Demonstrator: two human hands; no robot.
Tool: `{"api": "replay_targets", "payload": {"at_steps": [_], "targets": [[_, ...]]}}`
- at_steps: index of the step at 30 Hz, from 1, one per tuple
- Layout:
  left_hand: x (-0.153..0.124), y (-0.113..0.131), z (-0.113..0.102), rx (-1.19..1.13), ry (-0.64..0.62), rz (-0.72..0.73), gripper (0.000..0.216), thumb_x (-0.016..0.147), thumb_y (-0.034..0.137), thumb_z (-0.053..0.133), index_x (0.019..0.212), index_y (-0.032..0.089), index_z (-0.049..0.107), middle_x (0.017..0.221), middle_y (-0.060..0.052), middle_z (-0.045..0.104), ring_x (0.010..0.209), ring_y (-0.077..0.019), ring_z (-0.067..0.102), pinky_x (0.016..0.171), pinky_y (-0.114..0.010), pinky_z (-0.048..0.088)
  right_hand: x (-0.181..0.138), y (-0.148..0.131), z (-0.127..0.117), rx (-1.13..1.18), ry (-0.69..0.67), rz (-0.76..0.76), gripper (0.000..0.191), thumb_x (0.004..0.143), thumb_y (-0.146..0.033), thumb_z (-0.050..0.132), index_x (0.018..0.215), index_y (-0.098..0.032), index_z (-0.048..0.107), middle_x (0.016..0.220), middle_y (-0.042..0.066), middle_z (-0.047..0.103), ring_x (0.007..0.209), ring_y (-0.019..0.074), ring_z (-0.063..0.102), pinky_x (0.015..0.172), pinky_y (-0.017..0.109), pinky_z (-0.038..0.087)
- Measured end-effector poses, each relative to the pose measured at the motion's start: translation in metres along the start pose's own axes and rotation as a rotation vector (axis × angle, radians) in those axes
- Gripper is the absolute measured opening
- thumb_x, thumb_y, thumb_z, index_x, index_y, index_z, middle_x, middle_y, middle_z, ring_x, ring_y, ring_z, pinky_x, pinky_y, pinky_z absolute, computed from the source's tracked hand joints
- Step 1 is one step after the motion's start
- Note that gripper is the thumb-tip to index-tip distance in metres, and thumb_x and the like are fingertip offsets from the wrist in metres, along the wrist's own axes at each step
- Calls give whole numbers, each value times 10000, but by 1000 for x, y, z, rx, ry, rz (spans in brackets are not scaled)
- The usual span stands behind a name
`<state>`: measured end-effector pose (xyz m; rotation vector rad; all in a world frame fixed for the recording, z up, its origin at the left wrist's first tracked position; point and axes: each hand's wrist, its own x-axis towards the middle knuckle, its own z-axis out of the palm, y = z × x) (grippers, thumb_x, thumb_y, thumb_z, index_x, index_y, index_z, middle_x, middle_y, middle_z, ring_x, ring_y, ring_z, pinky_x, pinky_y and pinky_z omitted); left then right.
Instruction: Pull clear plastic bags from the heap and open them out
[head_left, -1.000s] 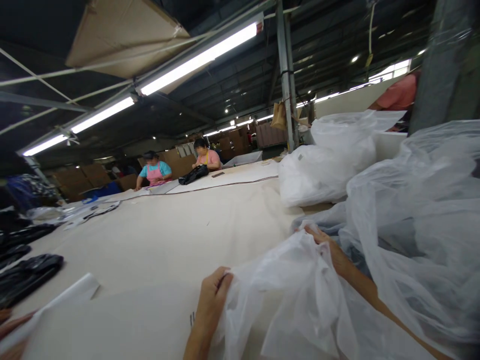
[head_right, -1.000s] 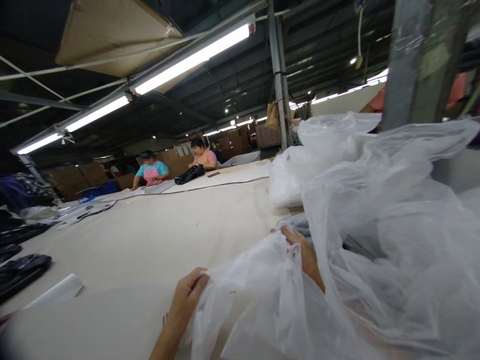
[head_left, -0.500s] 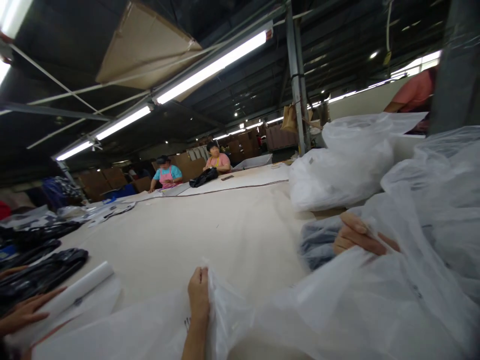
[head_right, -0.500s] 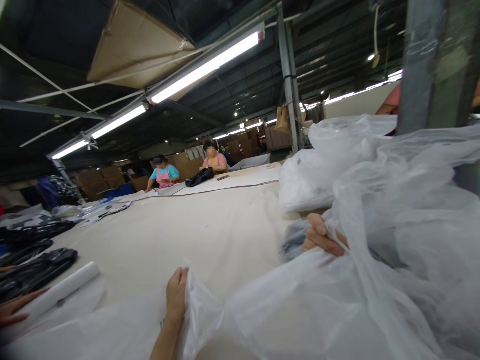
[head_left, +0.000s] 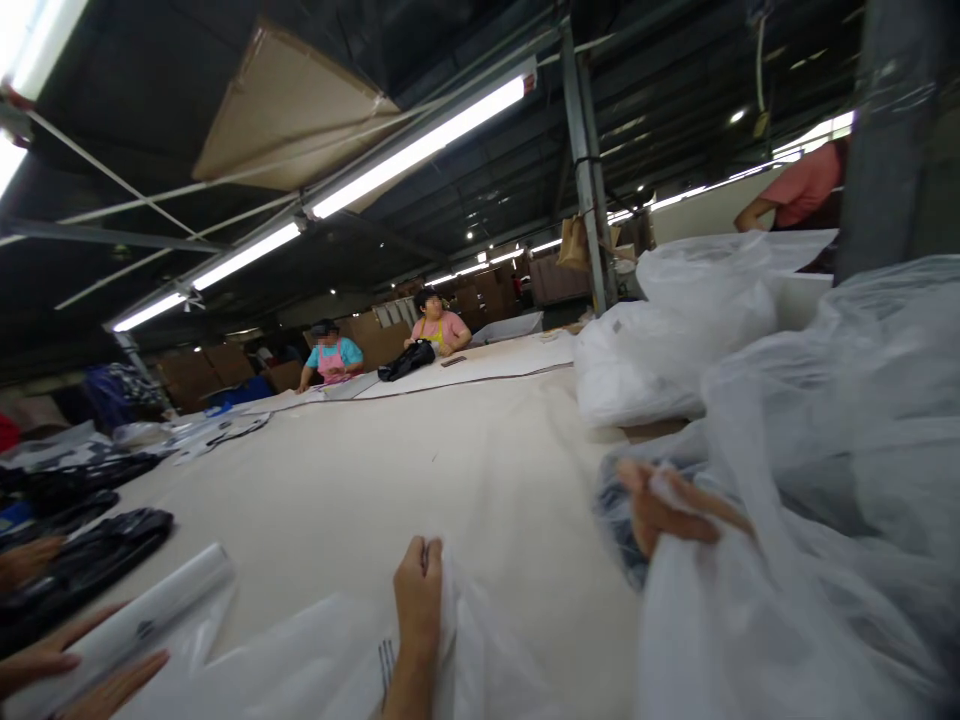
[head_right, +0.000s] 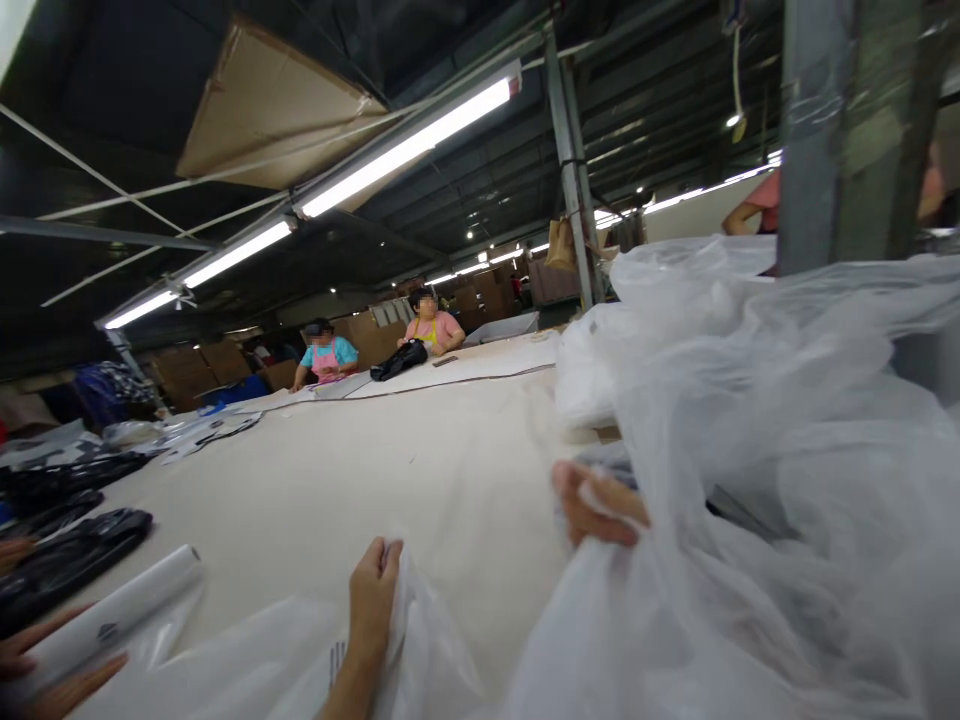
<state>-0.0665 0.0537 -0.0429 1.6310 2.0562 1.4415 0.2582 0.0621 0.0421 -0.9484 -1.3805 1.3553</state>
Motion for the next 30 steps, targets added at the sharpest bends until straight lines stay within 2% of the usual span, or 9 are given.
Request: {"api": "replay_targets", "payload": {"at_steps": [2, 4, 7, 11, 13, 17, 22, 26, 30], "targets": [[-8, 12, 4, -47, -56, 28, 332, 815, 465, 435, 609, 213, 367, 557, 76, 295, 544, -106, 342, 548, -219, 303, -11, -5, 30, -10, -267, 69, 471, 605, -650, 645, 745, -203, 604, 431, -56, 347, 406, 72, 282, 436, 245, 227], [-16, 23, 7, -83, -116, 46, 317, 820, 467, 454, 643, 209, 406, 568, 75, 317, 551, -104, 357, 548, -212, 310, -17, 0, 58, -61, -369, 100, 364, 679, -517, 644, 790, -173, 592, 544, -52, 414, 486, 69, 325, 480, 225, 238], [-27, 38, 11, -98, -201, 74, 275, 811, 450, 492, 694, 204, 456, 579, 71, 386, 562, -107, 397, 549, -211, 322, -16, 19, 85, -259, -234, 69, 296, 740, -441, 592, 847, -166, 573, 669, -30, 502, 621, 110, 431, 563, 226, 317], [-38, 48, 18, -85, -270, 151, 230, 805, 407, 504, 713, 200, 465, 584, 62, 428, 566, -113, 420, 556, -219, 324, -8, 42, 95, -453, -24, 47, 464, 717, -497, 622, 1040, -173, 539, 813, 19, 610, 738, 176, 526, 666, 267, 376], [-40, 49, 22, -82, -317, 192, 207, 799, 387, 503, 722, 197, 470, 588, 56, 443, 568, -115, 431, 562, -224, 327, -5, 50, 96, -506, -5, -21, 339, 748, -466, 596, 945, -190, 581, 756, 6, 611, 710, 175, 533, 662, 268, 367], [-35, 43, 23, -92, -430, 174, 217, 764, 398, 533, 801, 187, 503, 620, 46, 478, 576, -120, 449, 564, -227, 338, 1, 56, 85, -511, 76, -158, 245, 822, -366, 477, 672, -192, 565, 608, -23, 526, 627, 146, 491, 602, 255, 325], [-19, 32, 5, -197, -401, 16, 423, 797, 446, 502, 1113, 167, 538, 734, 9, 574, 657, -145, 509, 606, -233, 392, 16, 54, 41, -156, 203, -102, 248, 744, -441, 577, 738, -195, 550, 574, -57, 431, 533, 102, 377, 514, 224, 290], [-11, 31, -10, -331, -397, -10, 583, 798, 434, 517, 1306, 152, 467, 815, -6, 581, 686, -137, 499, 656, -238, 412, 20, 43, 12, 141, 270, -66, 345, 612, -469, 703, 720, -204, 512, 526, -79, 420, 452, 75, 338, 448, 209, 267], [-9, 34, -17, -341, -368, 19, 636, 761, 473, 582, 1314, 171, 491, 736, 26, 520, 595, -107, 414, 586, -216, 363, 18, 35, -2, 252, 385, -13, 364, 523, -421, 744, 760, -232, 542, 515, -80, 461, 414, 84, 353, 411, 222, 283]]}}
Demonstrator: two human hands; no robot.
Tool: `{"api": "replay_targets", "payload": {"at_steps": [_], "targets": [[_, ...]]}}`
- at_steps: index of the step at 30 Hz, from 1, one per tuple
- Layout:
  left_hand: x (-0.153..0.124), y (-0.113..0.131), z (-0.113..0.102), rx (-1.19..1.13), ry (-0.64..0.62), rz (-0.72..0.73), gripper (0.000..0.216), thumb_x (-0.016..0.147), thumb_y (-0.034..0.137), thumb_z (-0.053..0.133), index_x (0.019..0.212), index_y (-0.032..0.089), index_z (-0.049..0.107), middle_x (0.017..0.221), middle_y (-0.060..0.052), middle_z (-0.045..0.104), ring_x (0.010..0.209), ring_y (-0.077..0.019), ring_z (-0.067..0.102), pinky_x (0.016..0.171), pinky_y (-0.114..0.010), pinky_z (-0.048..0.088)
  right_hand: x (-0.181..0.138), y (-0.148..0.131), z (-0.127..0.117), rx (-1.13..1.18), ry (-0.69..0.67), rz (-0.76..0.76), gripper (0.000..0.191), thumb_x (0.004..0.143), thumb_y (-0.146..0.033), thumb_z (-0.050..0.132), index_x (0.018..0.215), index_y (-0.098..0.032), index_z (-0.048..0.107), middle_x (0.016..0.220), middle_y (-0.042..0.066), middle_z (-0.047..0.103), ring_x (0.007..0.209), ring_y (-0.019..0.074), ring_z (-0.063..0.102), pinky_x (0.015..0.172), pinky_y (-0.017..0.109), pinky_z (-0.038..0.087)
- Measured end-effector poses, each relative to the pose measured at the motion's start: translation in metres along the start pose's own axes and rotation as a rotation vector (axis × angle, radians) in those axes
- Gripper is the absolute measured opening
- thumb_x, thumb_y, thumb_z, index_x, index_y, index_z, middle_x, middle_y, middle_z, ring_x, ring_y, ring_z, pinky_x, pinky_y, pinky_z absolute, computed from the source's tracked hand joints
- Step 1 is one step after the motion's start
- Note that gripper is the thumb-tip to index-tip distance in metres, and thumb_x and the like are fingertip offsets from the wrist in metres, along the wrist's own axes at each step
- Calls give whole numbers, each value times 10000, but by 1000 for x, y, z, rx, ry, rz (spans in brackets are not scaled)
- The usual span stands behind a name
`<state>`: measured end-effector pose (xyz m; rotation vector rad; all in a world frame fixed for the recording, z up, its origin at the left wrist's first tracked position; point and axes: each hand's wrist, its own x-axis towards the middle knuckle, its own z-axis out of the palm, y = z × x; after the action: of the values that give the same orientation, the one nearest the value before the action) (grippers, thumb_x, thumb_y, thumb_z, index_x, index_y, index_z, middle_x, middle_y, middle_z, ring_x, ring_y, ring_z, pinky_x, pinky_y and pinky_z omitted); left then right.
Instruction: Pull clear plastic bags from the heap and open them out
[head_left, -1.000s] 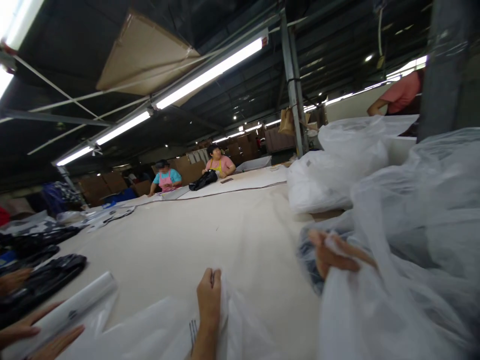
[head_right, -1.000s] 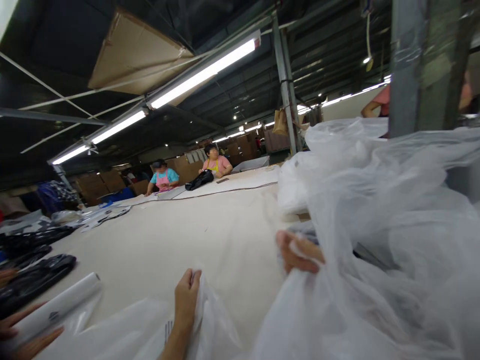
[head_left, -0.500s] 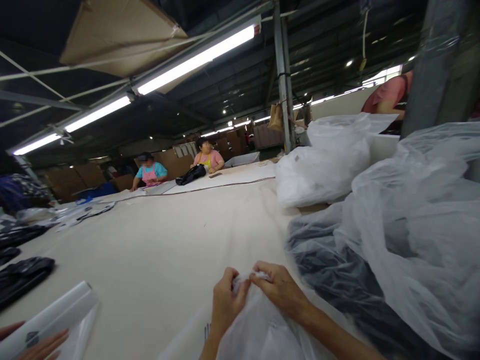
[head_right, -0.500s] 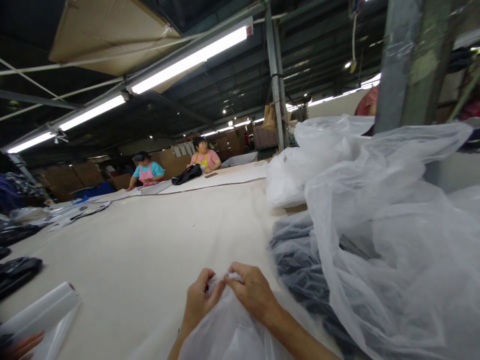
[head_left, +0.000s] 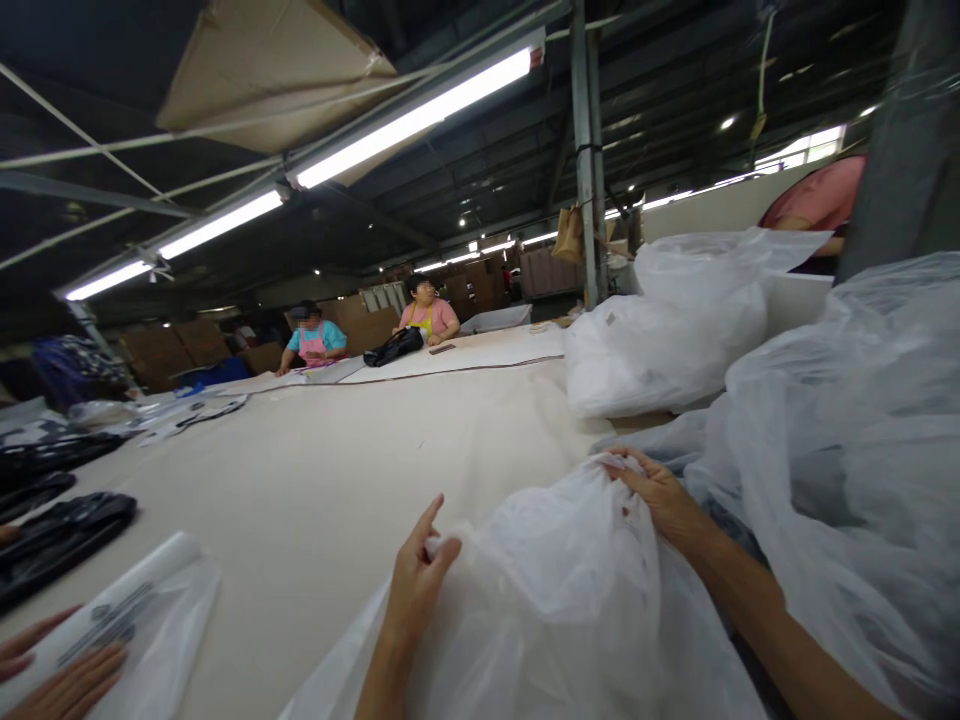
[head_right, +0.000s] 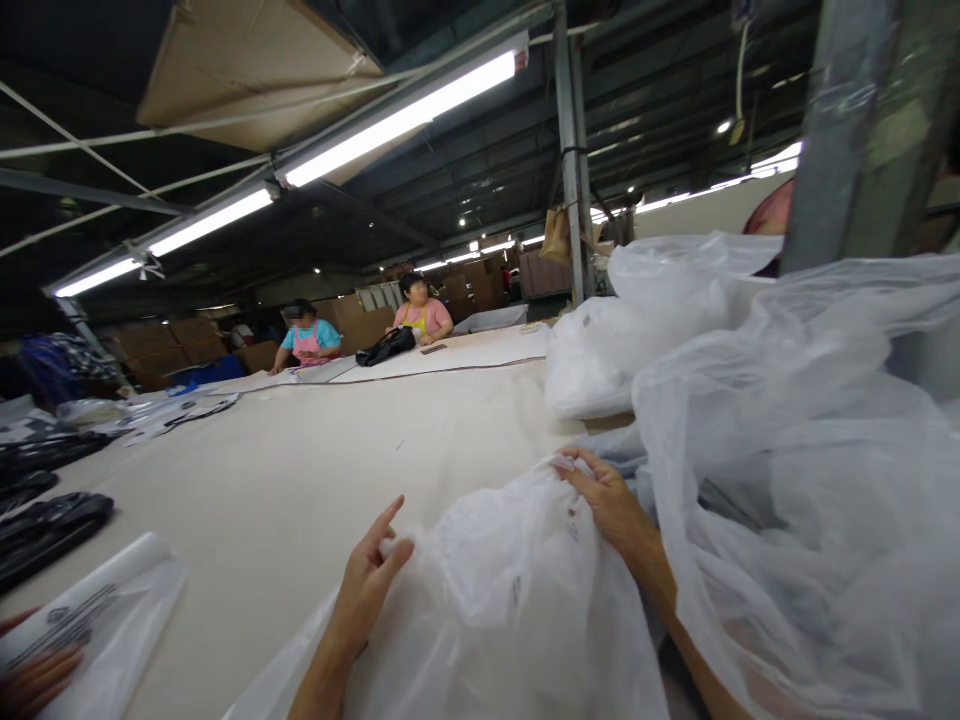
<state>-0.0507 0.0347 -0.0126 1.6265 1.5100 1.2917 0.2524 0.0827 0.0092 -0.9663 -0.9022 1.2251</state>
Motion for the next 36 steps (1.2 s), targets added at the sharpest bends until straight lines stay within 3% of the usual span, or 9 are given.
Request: {"api": "replay_targets", "payload": {"at_steps": [3, 6, 11, 16, 18, 21, 25, 30, 36], "targets": [[0, -1, -2, -1, -18, 7, 462, 744, 551, 573, 927, 138, 670, 639, 32, 475, 572, -108, 382, 549, -215, 331, 2, -4, -5, 32, 97, -21, 349, 507, -389, 734, 771, -249, 554, 517, -68, 495, 424, 105, 387, 410, 239, 305], [0, -6, -3, 11, -12, 28, 472, 787, 602, 482, 640, 159, 558, 576, 39, 415, 566, -112, 375, 525, -211, 307, 4, -8, -8, 0, 161, -69, 291, 512, -375, 716, 717, -248, 554, 526, -44, 512, 449, 129, 428, 430, 264, 339], [6, -16, -7, 281, 193, 137, 382, 864, 485, 416, 648, 191, 529, 617, 11, 497, 641, -160, 463, 620, -258, 387, 3, -14, -11, -70, 184, -85, 233, 536, -348, 700, 714, -249, 589, 529, -25, 517, 443, 137, 418, 417, 276, 335], [10, -18, -9, 609, 299, 361, 183, 796, 290, 521, 851, 205, 674, 1168, -110, 609, 1102, -304, 471, 959, -481, 341, 3, -7, -11, -131, 80, -30, 254, 572, -408, 703, 575, -222, 531, 532, -19, 489, 496, 143, 437, 464, 272, 353], [8, -15, -6, 560, 252, 385, 226, 772, 227, 505, 924, 210, 671, 1179, -106, 611, 1139, -294, 473, 990, -475, 328, 4, -1, -12, -244, -5, -56, 315, 621, -466, 675, 560, -214, 497, 535, -32, 449, 508, 133, 415, 487, 265, 342], [2, -9, 3, 333, 99, 268, 225, 757, 188, 427, 851, 200, 632, 845, -46, 659, 858, -212, 581, 816, -338, 435, 5, 4, -14, -417, -89, -106, 336, 687, -507, 625, 607, -206, 502, 587, -34, 462, 558, 139, 436, 545, 269, 356], [0, -12, 14, -40, 48, -34, 230, 793, 376, 431, 768, 183, 554, 556, 50, 466, 528, -126, 437, 514, -219, 341, 4, 5, -15, -617, -88, -116, 326, 694, -528, 581, 651, -211, 516, 588, -31, 479, 574, 157, 461, 558, 274, 353], [8, -28, 13, -255, 129, -279, 430, 712, 583, 497, 680, 158, 549, 555, 18, 507, 571, -156, 485, 525, -239, 377, 7, 8, -14, -953, -78, -200, 231, 700, -438, 521, 704, -207, 523, 655, -6, 552, 647, 186, 524, 636, 296, 373], [10, -31, 8, -32, 151, -244, 422, 729, 553, 465, 607, 163, 572, 542, -4, 551, 598, -185, 522, 535, -250, 386, -5, -25, -7, -1022, -71, -194, 322, 734, -483, 496, 882, -211, 587, 718, 12, 595, 692, 200, 545, 669, 309, 391]]}}
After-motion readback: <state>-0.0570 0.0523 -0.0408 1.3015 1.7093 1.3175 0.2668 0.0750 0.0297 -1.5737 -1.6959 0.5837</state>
